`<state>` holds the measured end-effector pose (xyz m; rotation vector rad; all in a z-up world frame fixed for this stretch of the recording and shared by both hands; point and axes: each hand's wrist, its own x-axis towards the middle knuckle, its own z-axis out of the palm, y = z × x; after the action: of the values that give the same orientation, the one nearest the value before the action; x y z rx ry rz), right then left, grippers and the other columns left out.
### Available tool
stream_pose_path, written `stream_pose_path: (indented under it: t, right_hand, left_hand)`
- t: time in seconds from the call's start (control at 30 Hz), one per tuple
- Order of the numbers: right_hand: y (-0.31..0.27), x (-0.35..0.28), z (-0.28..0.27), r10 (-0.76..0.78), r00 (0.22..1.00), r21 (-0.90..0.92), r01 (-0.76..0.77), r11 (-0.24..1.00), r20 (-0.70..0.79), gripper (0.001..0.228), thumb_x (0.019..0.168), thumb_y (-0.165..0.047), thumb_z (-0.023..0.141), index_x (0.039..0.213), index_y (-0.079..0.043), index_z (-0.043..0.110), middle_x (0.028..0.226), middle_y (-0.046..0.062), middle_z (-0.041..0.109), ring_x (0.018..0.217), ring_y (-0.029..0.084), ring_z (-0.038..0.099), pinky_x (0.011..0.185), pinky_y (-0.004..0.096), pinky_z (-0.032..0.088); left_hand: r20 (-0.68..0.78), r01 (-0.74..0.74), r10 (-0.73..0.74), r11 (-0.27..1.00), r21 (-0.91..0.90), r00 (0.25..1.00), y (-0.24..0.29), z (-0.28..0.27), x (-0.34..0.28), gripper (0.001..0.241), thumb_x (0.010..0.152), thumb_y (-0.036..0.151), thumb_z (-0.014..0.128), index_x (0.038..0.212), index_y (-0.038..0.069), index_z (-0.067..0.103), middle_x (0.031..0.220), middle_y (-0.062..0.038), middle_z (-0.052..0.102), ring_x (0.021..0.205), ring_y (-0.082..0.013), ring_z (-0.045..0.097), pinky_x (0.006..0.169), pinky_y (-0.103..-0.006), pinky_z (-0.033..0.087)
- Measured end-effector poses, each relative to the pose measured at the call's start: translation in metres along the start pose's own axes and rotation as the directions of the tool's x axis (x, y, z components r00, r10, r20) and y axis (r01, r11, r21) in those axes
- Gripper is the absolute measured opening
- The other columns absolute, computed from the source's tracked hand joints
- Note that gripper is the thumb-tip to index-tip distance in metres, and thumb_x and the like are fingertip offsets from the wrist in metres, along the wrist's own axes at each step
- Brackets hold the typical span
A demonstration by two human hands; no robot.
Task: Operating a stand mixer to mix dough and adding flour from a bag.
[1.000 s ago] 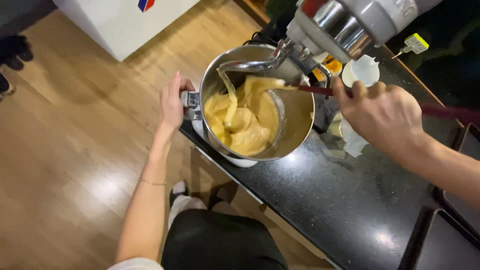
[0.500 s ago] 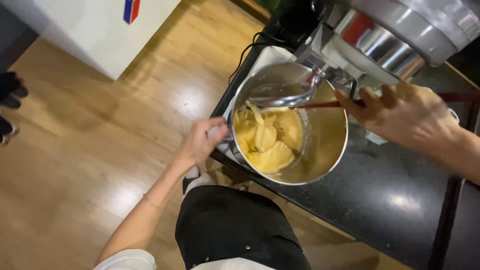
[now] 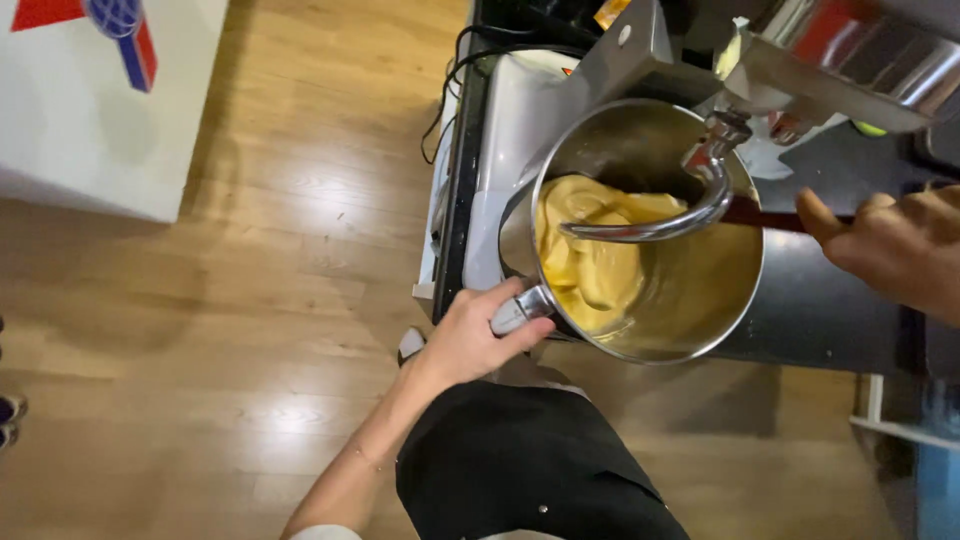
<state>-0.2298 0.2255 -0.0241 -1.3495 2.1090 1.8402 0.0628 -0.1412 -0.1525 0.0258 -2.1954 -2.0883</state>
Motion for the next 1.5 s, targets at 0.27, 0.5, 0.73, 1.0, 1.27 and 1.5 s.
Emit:
stream_pose_path:
  t: [0.27,0.5,0.73,1.0,1.27,1.5]
  right_hand:
    - [-0.004,0.006,0.118,-0.403,0.856,0.802,-0.023,0.597,0.324,0.03,0.105,-0.044,0.049,0.107,-0.024,0.072,0.07,-0.005,0.067,0.061,0.01,0.067,0.063,0.031,0.054]
    - [-0.007,-0.013,0.005,-0.562,0.669,0.845,-0.197,0.497,0.487,0.035,0.104,-0.05,0.052,0.113,-0.026,0.076,0.072,-0.006,0.07,0.061,0.01,0.069,0.063,0.035,0.06]
    - [-0.022,-0.033,-0.136,-0.805,0.278,0.473,-0.881,0.004,0.524,0.038,0.109,-0.041,0.043,0.139,-0.025,0.061,0.054,0.005,0.041,0.035,0.016,0.042,0.032,0.033,0.036]
    - [-0.067,-0.057,-0.158,-0.832,0.526,0.148,-0.85,-0.506,0.175,0.04,0.107,-0.035,0.044,0.134,-0.01,0.059,0.054,0.002,0.04,0.031,0.009,0.037,0.024,0.026,0.03]
    - [-0.084,-0.047,-0.183,-0.726,0.685,-0.458,-0.662,-0.593,-0.051,0.041,0.103,-0.012,0.04,0.141,0.001,0.051,0.059,-0.002,0.04,0.032,0.003,0.036,0.024,0.018,0.031]
    - [-0.119,-0.06,-0.241,-0.509,0.809,-0.824,-0.484,-0.293,-0.294,0.04,0.104,-0.02,0.037,0.137,-0.001,0.048,0.065,-0.002,0.042,0.038,0.002,0.036,0.029,0.017,0.037]
  left_hand:
    - [-0.009,-0.244,0.245,0.97,0.011,0.97,-0.001,-0.002,0.001,0.057,0.094,0.035,0.077,0.134,-0.004,0.061,0.095,-0.021,0.073,0.086,-0.0358,0.073,0.076,-0.0365,0.057]
    - [-0.013,-0.23,0.23,0.973,-0.006,0.973,-0.021,0.008,0.003,0.04,0.09,0.032,0.082,0.104,-0.002,0.066,0.081,-0.016,0.071,0.072,-0.0305,0.073,0.066,-0.0352,0.057]
    - [-0.011,-0.277,0.277,0.961,0.007,0.961,-0.029,0.012,0.005,0.035,0.085,0.025,0.085,0.084,-0.001,0.061,0.068,-0.016,0.06,0.062,-0.0332,0.064,0.058,-0.0369,0.05]
    - [0.03,-0.269,0.271,0.962,-0.057,0.962,-0.024,0.006,0.009,0.027,0.088,0.021,0.079,0.098,-0.002,0.068,0.08,-0.014,0.071,0.068,-0.0286,0.071,0.063,-0.0336,0.054]
    - [0.093,-0.115,0.123,0.99,-0.084,0.988,-0.027,0.002,0.005,0.028,0.089,0.026,0.076,0.1,0.001,0.07,0.081,-0.013,0.072,0.068,-0.0256,0.071,0.065,-0.034,0.055]
    - [-0.14,-0.268,0.267,0.963,0.016,0.953,0.009,-0.013,0.024,0.031,0.093,0.023,0.064,0.113,0.0,0.054,0.102,-0.014,0.063,0.092,-0.0268,0.063,0.086,-0.0371,0.051]
